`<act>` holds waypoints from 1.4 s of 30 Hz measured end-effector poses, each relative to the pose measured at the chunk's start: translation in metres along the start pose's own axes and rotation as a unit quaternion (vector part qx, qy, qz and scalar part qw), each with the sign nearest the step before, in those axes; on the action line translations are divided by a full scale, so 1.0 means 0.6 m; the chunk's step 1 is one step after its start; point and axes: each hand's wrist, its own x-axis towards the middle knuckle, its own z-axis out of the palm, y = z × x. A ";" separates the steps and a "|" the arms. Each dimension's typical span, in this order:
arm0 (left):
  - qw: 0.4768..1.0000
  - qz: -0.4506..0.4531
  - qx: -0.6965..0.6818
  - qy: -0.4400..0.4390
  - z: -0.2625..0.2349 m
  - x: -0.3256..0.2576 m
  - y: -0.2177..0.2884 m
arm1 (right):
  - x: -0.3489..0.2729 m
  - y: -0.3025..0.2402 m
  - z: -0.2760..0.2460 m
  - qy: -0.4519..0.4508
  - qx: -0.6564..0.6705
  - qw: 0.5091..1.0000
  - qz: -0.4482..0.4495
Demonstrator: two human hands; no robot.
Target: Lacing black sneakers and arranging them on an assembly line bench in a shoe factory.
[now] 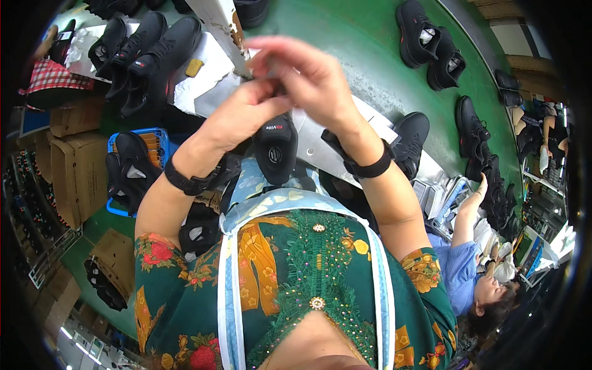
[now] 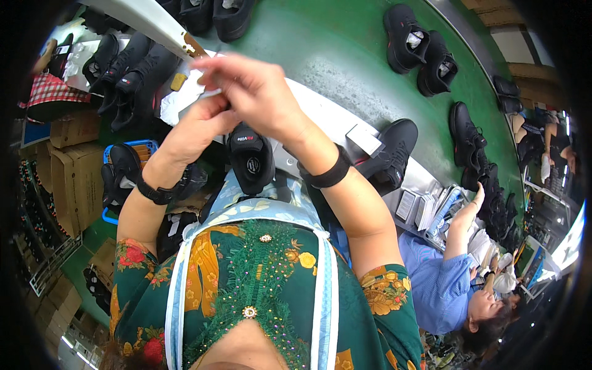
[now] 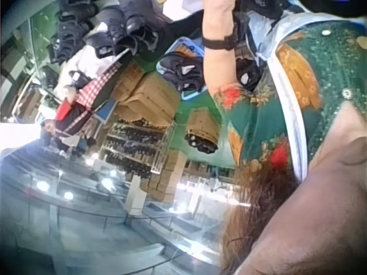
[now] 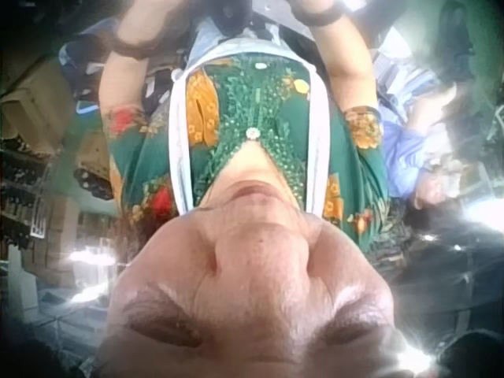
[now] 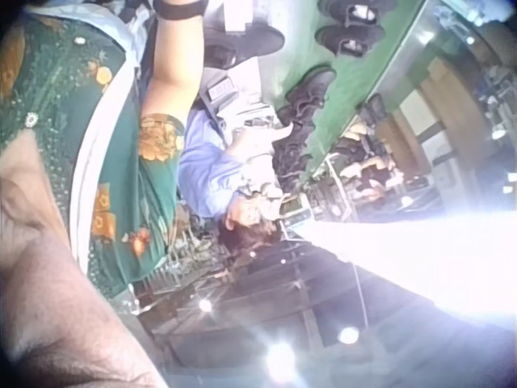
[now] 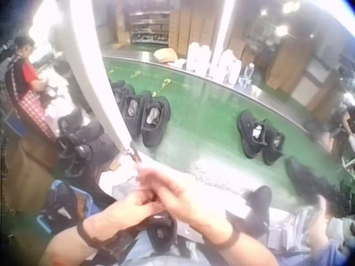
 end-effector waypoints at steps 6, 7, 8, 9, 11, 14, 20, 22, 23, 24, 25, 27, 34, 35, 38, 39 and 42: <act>0.989 0.124 0.079 -0.009 -0.041 0.003 0.036 | -0.032 -0.012 0.005 -0.022 0.107 0.975 0.193; 0.987 0.105 0.113 -0.046 -0.043 0.004 0.042 | -0.038 -0.003 0.017 -0.135 0.016 0.978 0.159; 0.982 0.084 0.148 -0.083 -0.041 0.003 0.047 | -0.044 0.005 0.030 -0.262 -0.099 0.946 0.161; 0.985 0.094 0.129 -0.069 -0.034 0.001 0.050 | -0.044 0.013 0.031 -0.239 -0.083 0.959 0.129; 0.912 0.218 0.337 0.082 -0.021 -0.009 0.053 | -0.033 0.028 0.020 -0.114 -0.084 0.977 0.157; 0.667 0.407 0.624 -0.021 0.000 -0.014 0.027 | 0.007 0.040 -0.059 -0.072 0.014 0.974 0.216; 0.415 0.272 0.868 -0.024 -0.031 0.021 -0.056 | -0.021 0.102 -0.077 0.051 0.128 0.960 0.244; 0.658 0.182 0.725 -0.088 -0.044 0.012 -0.075 | -0.081 0.123 -0.050 0.040 0.190 0.936 0.294; 0.737 0.140 0.643 -0.153 -0.054 0.010 -0.079 | -0.108 0.129 -0.036 0.034 0.238 0.921 0.307; 0.738 0.098 0.646 -0.167 -0.058 0.004 -0.085 | -0.137 0.129 -0.022 0.047 0.288 0.903 0.316; 0.929 -0.051 0.332 -0.154 -0.055 -0.002 -0.093 | -0.159 0.127 -0.008 0.051 0.310 0.892 0.326; 0.977 -0.134 -0.148 -0.080 -0.044 -0.012 -0.111 | -0.190 0.103 0.014 0.056 0.295 0.890 0.342; 0.980 0.014 0.037 -0.195 0.001 -0.021 -0.132 | -0.124 0.056 -0.017 0.002 0.047 0.973 0.228; 0.977 0.056 0.127 -0.162 0.000 -0.023 -0.122 | -0.107 0.074 -0.007 0.013 0.119 0.975 0.189; 0.761 0.267 0.589 0.044 -0.016 -0.024 -0.083 | -0.103 0.127 0.028 -0.022 0.178 0.965 0.194; 0.774 0.275 0.562 0.102 -0.022 -0.019 -0.073 | -0.107 0.140 0.032 -0.089 0.180 0.954 0.224; 0.908 0.213 0.326 0.154 -0.040 -0.002 -0.069 | -0.121 0.146 0.061 0.000 0.204 0.947 0.250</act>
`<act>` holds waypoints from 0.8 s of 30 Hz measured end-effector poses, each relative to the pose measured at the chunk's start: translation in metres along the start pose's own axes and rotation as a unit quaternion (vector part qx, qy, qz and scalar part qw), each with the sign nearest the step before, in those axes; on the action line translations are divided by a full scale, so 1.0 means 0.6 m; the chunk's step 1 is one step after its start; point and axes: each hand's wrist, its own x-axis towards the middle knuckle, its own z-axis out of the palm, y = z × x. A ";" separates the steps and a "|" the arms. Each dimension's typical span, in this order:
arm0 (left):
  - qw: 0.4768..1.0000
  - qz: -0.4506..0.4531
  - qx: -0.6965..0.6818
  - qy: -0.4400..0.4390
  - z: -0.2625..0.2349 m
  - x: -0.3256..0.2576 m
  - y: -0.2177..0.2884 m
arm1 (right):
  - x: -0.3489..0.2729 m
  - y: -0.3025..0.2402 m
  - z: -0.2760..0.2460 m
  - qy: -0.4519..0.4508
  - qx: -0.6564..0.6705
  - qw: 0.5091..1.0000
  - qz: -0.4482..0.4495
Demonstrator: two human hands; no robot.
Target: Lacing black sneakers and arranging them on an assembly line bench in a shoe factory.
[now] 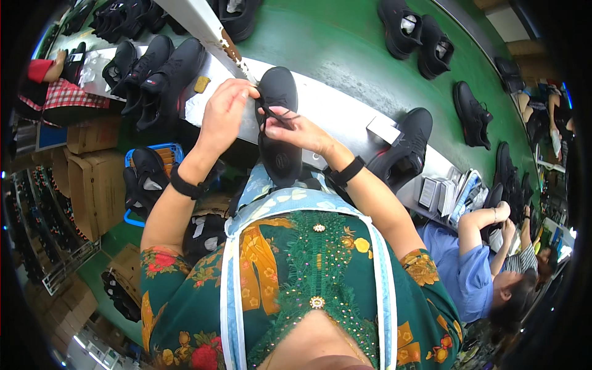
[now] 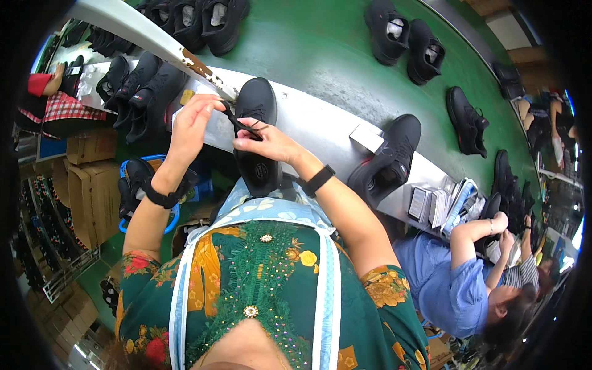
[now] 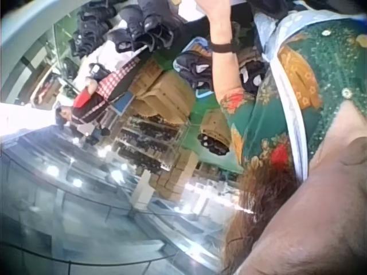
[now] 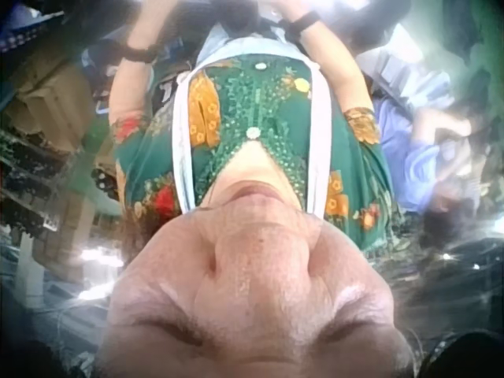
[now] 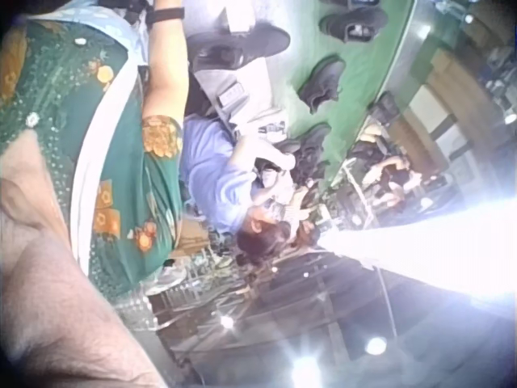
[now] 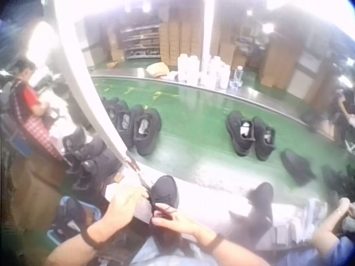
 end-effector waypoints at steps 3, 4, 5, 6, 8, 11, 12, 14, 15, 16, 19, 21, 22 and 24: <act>0.965 -0.165 -0.203 0.023 0.022 -0.013 -0.025 | -0.034 -0.017 0.026 0.022 -0.181 0.983 -0.038; 0.966 -0.151 -0.205 0.036 0.035 -0.024 -0.031 | -0.048 -0.021 0.041 0.061 -0.368 0.896 -0.242; 0.983 -0.106 -0.145 -0.043 0.047 -0.038 -0.035 | -0.072 -0.028 0.044 0.087 -0.417 0.848 -0.316; 0.986 -0.080 -0.081 -0.118 0.058 -0.052 -0.035 | -0.098 -0.028 0.050 0.093 -0.471 0.790 -0.382; 0.976 0.093 0.137 -0.143 0.099 -0.076 -0.026 | -0.147 -0.023 0.041 0.097 -0.470 0.812 -0.333; 0.976 0.003 0.203 -0.075 0.148 -0.062 -0.013 | -0.181 0.003 0.042 0.066 -0.442 0.855 -0.262; 0.977 0.014 0.204 -0.064 0.160 -0.053 -0.010 | -0.184 0.012 0.040 0.049 -0.410 0.878 -0.242; 0.981 -0.041 0.187 -0.041 0.179 -0.035 -0.005 | -0.180 0.024 0.033 0.081 -0.381 0.887 -0.246; 0.985 -0.025 0.172 0.002 0.186 -0.031 -0.004 | -0.174 0.029 0.028 0.138 -0.310 0.927 -0.162; 0.990 -0.027 0.140 0.017 0.190 -0.030 -0.003 | -0.169 0.032 0.019 0.183 -0.232 0.949 -0.110; 0.989 -0.069 0.105 -0.078 0.202 -0.051 -0.002 | -0.150 0.045 -0.011 0.343 -0.272 0.898 -0.051; 0.995 -0.031 0.092 -0.035 0.209 -0.066 -0.001 | -0.139 0.060 -0.023 0.410 -0.395 0.808 -0.151; 0.997 -0.003 0.071 -0.018 0.212 -0.072 -0.001 | -0.135 0.069 -0.028 0.412 -0.398 0.799 -0.182; 0.996 0.006 0.083 -0.012 0.216 -0.076 -0.001 | -0.118 0.083 -0.033 0.444 -0.456 0.762 -0.123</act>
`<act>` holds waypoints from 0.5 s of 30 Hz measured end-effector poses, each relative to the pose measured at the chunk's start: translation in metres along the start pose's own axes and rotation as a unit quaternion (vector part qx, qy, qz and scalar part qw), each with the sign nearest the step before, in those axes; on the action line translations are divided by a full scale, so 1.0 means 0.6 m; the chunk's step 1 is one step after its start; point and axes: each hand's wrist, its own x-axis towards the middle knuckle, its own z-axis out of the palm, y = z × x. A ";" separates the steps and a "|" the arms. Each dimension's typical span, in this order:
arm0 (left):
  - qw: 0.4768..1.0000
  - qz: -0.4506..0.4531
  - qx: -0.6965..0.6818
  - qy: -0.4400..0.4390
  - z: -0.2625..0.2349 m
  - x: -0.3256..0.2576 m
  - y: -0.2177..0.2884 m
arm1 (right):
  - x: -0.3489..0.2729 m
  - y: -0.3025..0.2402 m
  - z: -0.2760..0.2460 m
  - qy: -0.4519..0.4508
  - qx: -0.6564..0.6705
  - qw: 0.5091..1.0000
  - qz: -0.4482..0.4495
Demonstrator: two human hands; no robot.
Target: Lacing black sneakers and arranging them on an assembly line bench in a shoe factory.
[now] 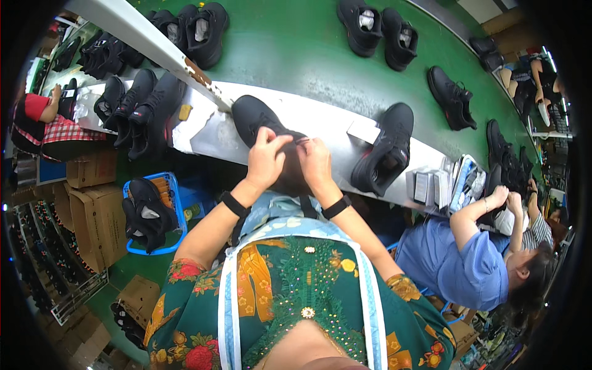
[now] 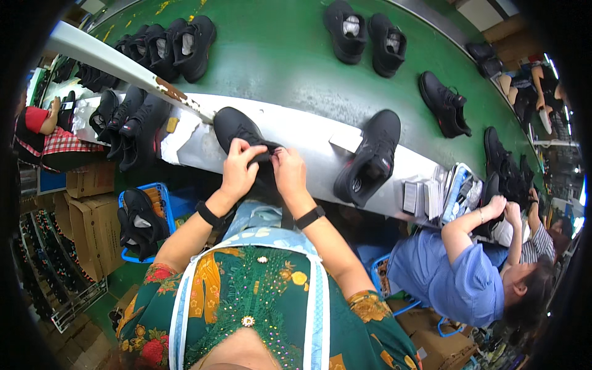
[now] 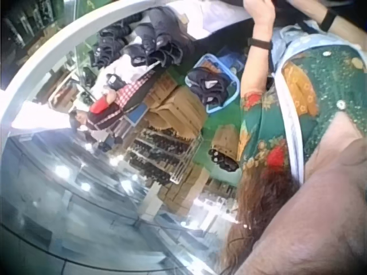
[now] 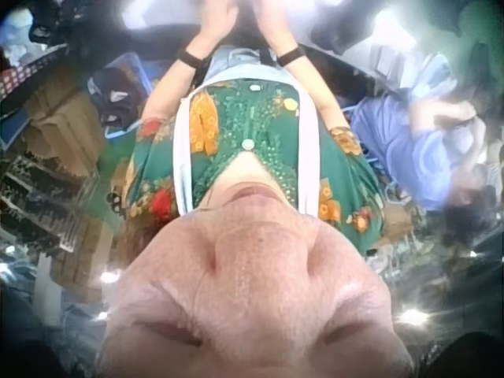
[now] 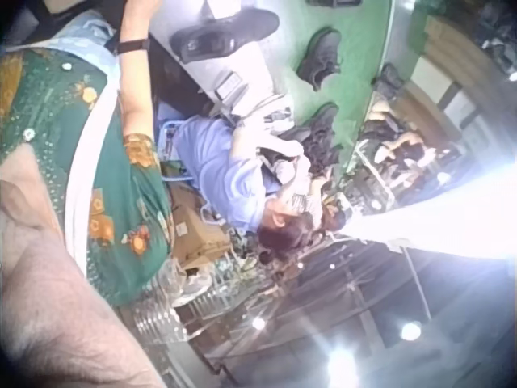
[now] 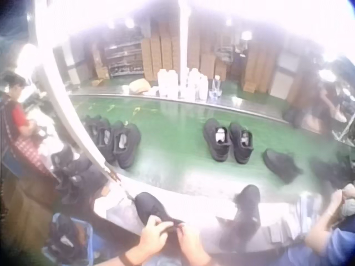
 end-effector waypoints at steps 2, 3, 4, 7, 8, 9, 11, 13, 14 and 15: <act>1.000 -0.008 0.007 -0.023 0.003 0.005 0.000 | 0.009 0.001 0.018 -0.002 0.000 1.000 0.008; 1.000 0.022 0.009 -0.016 0.004 0.008 0.000 | 0.015 0.001 0.023 0.006 -0.014 1.000 0.025; 0.999 0.014 0.020 -0.028 0.004 0.012 0.000 | 0.021 -0.001 0.026 0.016 -0.030 0.999 0.036; 0.999 0.025 0.020 -0.019 0.001 0.016 -0.001 | 0.025 -0.005 0.015 -0.067 0.049 0.993 0.086; 0.999 0.038 0.008 -0.016 -0.002 0.015 -0.002 | 0.020 -0.005 0.008 -0.100 0.129 0.981 0.106; 1.000 0.028 0.000 -0.011 -0.005 0.014 -0.003 | 0.011 -0.005 0.001 -0.147 0.250 0.939 0.186; 1.000 -0.014 -0.003 -0.022 -0.011 0.008 -0.006 | -0.007 -0.005 -0.005 -0.172 0.438 0.849 0.241; 0.999 -0.017 -0.019 -0.022 -0.016 0.005 -0.010 | -0.013 -0.003 0.003 -0.199 0.476 0.817 0.258; 0.999 -0.024 -0.024 -0.036 -0.017 0.005 -0.011 | -0.008 -0.001 0.013 -0.192 0.492 0.820 0.219; 0.999 -0.006 -0.022 -0.034 -0.018 0.006 -0.014 | 0.002 0.003 0.026 -0.235 0.444 0.839 0.210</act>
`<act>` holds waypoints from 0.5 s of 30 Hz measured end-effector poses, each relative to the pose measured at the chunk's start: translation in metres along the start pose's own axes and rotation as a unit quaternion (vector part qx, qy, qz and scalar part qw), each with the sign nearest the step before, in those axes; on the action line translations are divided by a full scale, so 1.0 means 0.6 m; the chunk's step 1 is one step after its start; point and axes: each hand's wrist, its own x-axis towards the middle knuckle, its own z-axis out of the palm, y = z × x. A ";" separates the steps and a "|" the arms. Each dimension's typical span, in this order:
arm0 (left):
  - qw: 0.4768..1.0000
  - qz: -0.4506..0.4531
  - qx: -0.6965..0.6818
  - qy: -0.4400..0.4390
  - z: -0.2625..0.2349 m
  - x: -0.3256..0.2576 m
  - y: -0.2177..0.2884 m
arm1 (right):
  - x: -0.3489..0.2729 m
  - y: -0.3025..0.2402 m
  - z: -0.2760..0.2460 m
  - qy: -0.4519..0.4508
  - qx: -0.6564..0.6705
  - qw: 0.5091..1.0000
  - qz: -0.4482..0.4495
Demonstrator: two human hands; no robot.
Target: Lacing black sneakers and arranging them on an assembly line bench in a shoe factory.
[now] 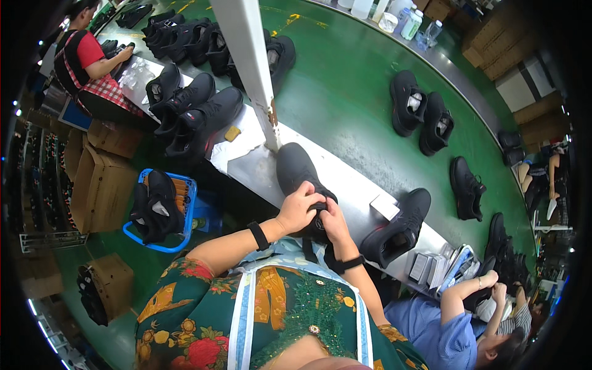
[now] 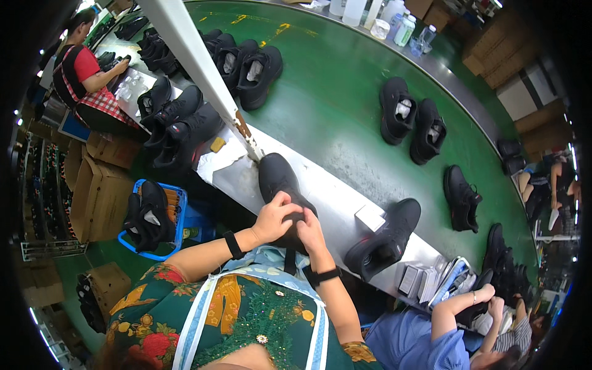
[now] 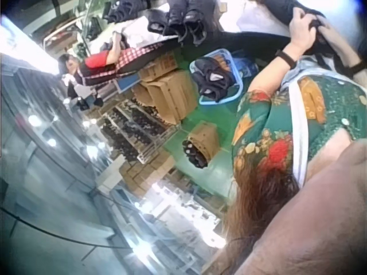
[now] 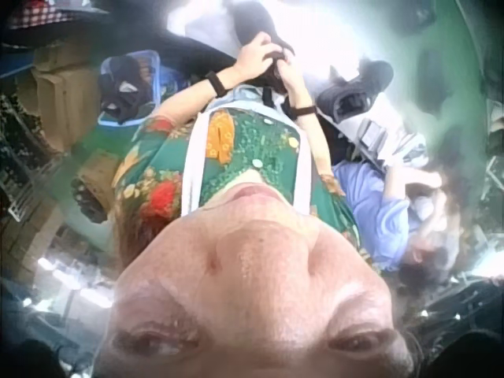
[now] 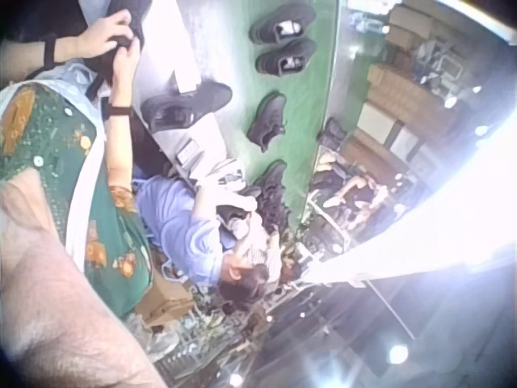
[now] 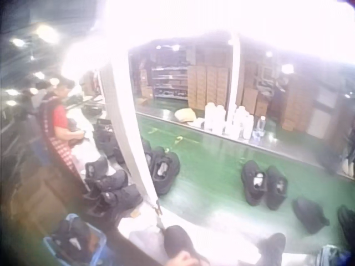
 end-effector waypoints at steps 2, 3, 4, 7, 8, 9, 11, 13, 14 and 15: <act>1.000 0.010 -0.002 0.025 0.001 0.000 -0.004 | 0.032 0.007 0.001 -0.014 -0.110 0.993 -0.029; 1.000 0.020 -0.011 0.016 0.002 -0.001 -0.004 | 0.043 0.009 -0.001 -0.010 -0.137 0.991 0.011; 0.999 0.024 -0.005 0.020 0.004 -0.002 -0.005 | 0.051 0.012 -0.001 -0.027 -0.143 0.989 0.000; 0.999 -0.011 0.015 0.042 0.011 -0.005 -0.001 | 0.035 0.011 0.004 0.027 -0.302 0.952 0.030; 0.999 -0.028 0.022 0.031 0.013 -0.007 0.003 | 0.018 0.006 0.008 0.028 -0.354 0.934 -0.035; 0.999 -0.020 0.022 0.030 0.014 -0.006 0.007 | -0.004 -0.004 0.011 0.040 -0.399 0.913 -0.078; 0.998 -0.038 0.034 -0.021 0.015 -0.006 0.015 | -0.052 -0.040 0.001 0.026 -0.390 0.917 -0.079; 1.000 0.004 0.030 0.007 0.011 -0.010 0.020 | -0.101 -0.087 -0.029 -0.011 -0.395 0.917 -0.053; 1.000 0.014 0.018 0.017 0.009 -0.017 0.021 | -0.126 -0.112 -0.060 0.066 -0.413 0.905 -0.078; 0.998 0.044 0.000 0.035 0.006 -0.025 0.021 | -0.149 -0.135 -0.103 0.094 -0.422 0.886 -0.166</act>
